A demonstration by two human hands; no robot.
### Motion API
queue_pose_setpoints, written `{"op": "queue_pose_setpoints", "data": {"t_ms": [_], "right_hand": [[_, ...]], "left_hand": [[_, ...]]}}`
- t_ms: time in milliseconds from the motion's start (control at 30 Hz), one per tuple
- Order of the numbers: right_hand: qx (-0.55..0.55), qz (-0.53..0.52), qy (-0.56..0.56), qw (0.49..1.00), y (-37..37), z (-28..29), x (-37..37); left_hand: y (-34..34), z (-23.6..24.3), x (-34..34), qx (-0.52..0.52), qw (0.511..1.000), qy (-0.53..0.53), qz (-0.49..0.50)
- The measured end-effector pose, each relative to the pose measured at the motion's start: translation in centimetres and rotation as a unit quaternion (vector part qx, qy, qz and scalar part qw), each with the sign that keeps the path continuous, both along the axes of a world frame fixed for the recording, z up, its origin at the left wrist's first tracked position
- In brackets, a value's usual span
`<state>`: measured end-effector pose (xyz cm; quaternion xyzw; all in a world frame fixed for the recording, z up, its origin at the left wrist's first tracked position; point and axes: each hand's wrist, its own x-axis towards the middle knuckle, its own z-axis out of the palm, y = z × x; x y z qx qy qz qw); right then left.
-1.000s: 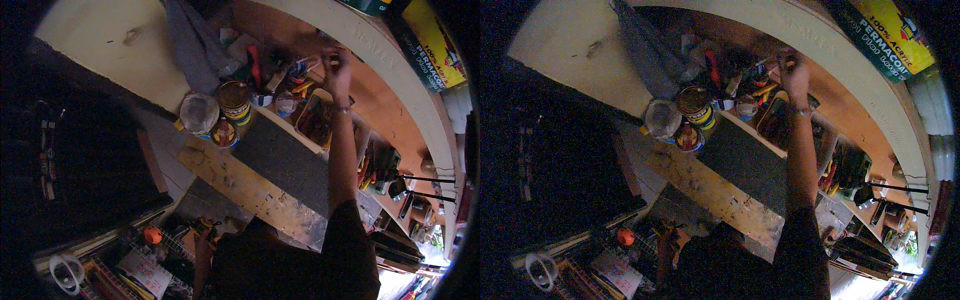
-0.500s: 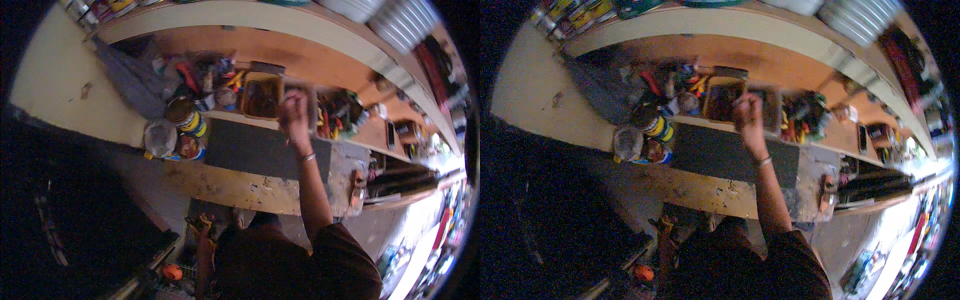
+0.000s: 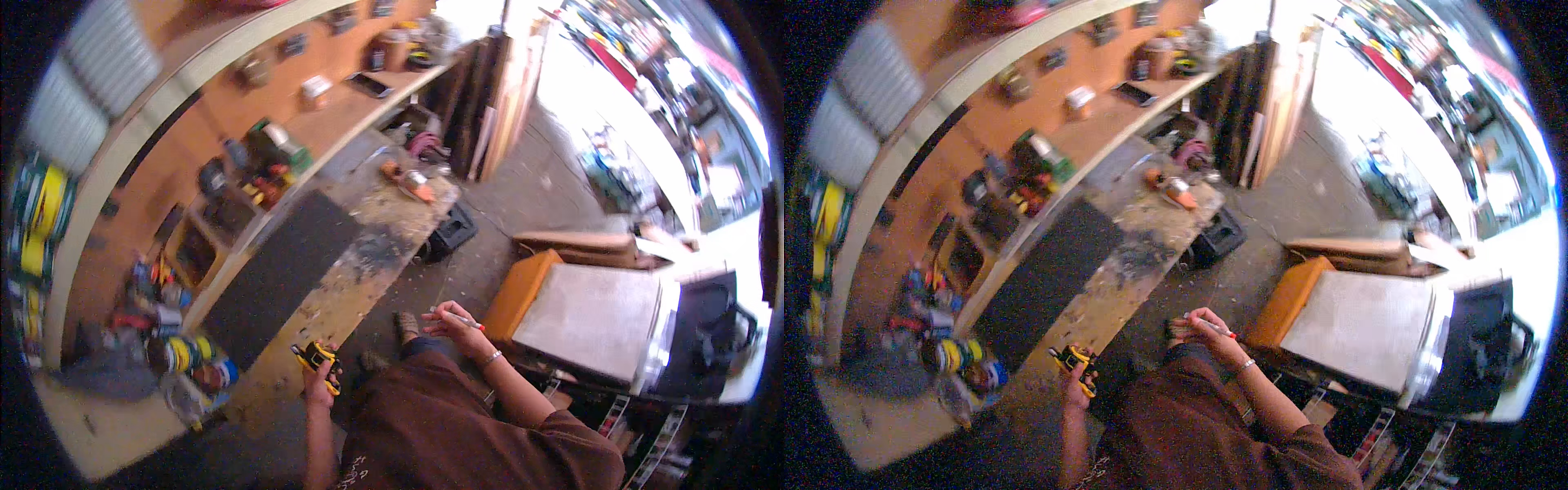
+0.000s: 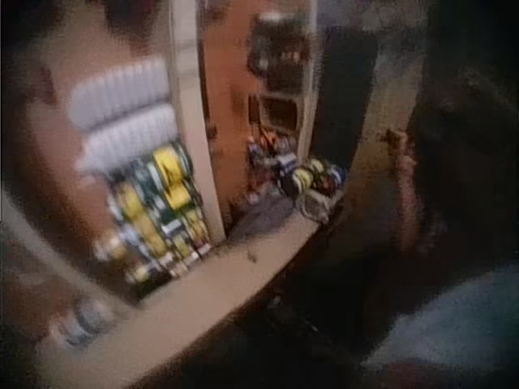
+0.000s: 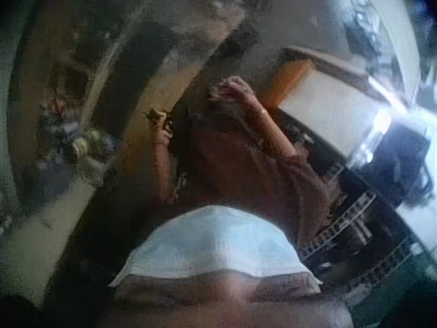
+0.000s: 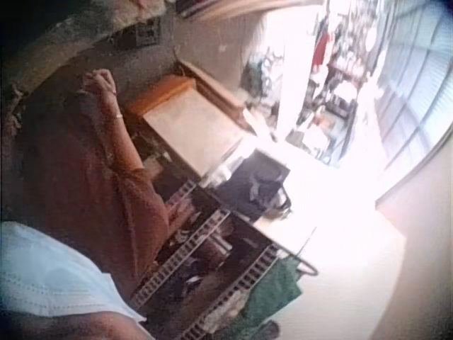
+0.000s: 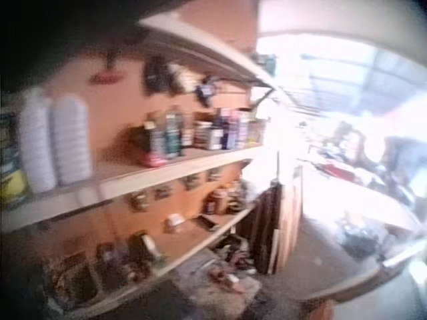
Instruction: The person carries a plywood sheet to a work area, uses a tape measure and a marker to mark lines on the board, and then cuts along the marked line using a utility knife and a metal straightedge.
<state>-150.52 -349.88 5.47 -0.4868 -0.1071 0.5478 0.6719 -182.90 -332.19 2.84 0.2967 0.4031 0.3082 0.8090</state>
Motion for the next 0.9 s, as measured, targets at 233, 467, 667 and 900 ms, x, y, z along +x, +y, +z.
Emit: {"op": "queue_pose_setpoints", "data": {"t_ms": [233,467,667,900], "right_hand": [[-0.108,-0.046,-0.211,0.97,-7.1,0.8,4.1],[-0.132,-0.148,-0.085,0.976,-13.1,-0.7,17.4],[-0.103,-0.269,0.084,0.954,-18.6,-1.7,31.0],[-0.036,-0.357,0.105,0.927,-20.5,-4.8,43.2]], "left_hand": [[-2.4,3.3,19.6,0.069,0.96,0.023,-0.271],[-12.8,2.0,43.2,0.302,0.831,0.108,-0.454],[-19.0,2.4,59.2,0.358,0.77,0.129,-0.512],[-21.1,2.3,74.1,0.418,0.681,0.117,-0.59]]}}
